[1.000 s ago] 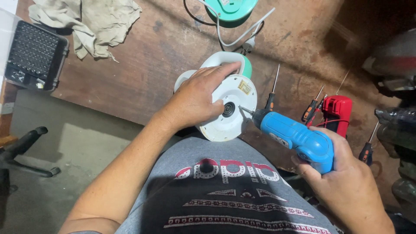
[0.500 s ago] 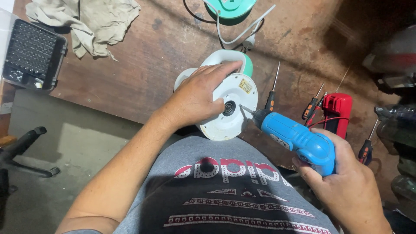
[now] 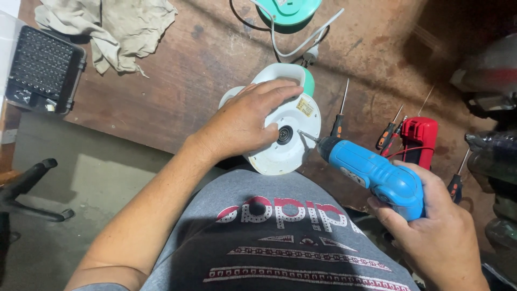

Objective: The person disassembles an electric kettle, removing screws with a power drill and manual screwdriver, and then uses a multimeter to check the internal circuitry.

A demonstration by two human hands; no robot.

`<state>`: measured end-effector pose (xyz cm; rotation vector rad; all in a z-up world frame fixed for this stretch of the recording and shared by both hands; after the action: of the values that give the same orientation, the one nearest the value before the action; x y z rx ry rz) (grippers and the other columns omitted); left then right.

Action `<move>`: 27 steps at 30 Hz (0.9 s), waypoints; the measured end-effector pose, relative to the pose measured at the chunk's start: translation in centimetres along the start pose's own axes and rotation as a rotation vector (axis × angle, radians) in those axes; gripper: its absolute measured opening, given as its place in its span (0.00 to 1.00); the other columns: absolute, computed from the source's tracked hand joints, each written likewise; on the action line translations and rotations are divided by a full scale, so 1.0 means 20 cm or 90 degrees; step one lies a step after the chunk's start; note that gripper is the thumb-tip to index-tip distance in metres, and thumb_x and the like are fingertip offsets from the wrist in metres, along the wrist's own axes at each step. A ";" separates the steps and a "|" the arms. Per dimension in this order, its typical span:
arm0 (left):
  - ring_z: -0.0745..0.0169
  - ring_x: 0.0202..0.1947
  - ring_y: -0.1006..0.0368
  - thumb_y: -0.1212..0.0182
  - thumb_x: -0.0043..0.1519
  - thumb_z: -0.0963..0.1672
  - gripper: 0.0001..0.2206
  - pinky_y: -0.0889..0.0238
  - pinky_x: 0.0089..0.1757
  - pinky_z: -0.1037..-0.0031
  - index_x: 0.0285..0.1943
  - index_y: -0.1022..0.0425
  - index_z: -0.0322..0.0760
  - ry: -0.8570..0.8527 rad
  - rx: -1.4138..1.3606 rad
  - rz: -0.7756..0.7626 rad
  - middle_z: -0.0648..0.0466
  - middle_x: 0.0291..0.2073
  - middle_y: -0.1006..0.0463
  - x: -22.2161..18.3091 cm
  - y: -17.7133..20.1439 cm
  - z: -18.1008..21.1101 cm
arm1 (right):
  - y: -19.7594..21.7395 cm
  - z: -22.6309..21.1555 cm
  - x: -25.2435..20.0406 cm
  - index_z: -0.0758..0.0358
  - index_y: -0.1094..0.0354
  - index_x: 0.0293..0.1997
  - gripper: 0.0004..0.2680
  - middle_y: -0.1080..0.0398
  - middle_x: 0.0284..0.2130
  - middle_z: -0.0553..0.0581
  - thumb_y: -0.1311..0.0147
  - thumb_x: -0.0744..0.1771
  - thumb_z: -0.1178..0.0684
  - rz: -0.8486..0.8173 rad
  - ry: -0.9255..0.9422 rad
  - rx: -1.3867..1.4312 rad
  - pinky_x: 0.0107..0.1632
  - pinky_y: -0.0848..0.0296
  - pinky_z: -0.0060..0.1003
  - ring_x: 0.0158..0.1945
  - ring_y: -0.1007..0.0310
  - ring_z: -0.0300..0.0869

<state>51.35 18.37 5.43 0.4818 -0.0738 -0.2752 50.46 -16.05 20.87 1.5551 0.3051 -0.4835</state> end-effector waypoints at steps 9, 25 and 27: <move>0.50 0.85 0.35 0.37 0.58 0.40 0.40 0.44 0.75 0.48 0.88 0.31 0.45 0.009 -0.007 -0.011 0.51 0.86 0.29 -0.01 0.02 -0.02 | 0.04 -0.04 -0.09 0.45 0.23 0.76 0.31 0.15 0.50 0.54 0.23 0.61 0.43 0.087 -0.011 0.106 0.61 0.28 0.48 0.54 0.18 0.49; 0.37 0.68 0.15 0.53 0.83 0.53 0.18 0.27 0.62 0.51 0.67 0.19 0.45 0.044 -0.066 0.117 0.50 0.75 0.15 -0.05 0.06 -0.07 | -0.01 -0.15 -0.10 0.52 0.23 0.75 0.29 0.15 0.54 0.51 0.24 0.63 0.48 0.087 0.066 0.205 0.66 0.28 0.40 0.56 0.20 0.41; 0.41 0.68 0.15 0.53 0.83 0.53 0.18 0.28 0.63 0.51 0.65 0.18 0.45 0.047 -0.068 0.117 0.53 0.74 0.15 -0.04 0.06 -0.06 | -0.04 -0.15 -0.10 0.49 0.23 0.75 0.29 0.14 0.51 0.50 0.23 0.62 0.46 0.086 0.061 0.175 0.64 0.27 0.41 0.53 0.18 0.42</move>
<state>51.05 20.06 4.95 0.3757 -0.0307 -0.0803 48.64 -12.73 21.13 1.8569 0.2112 -0.3569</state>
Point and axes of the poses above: each hand's wrist, its own x-axis towards the middle knuckle, its own y-axis out of the back of the hand, z = x × y, the point moved 5 cm from there along x, towards the middle knuckle
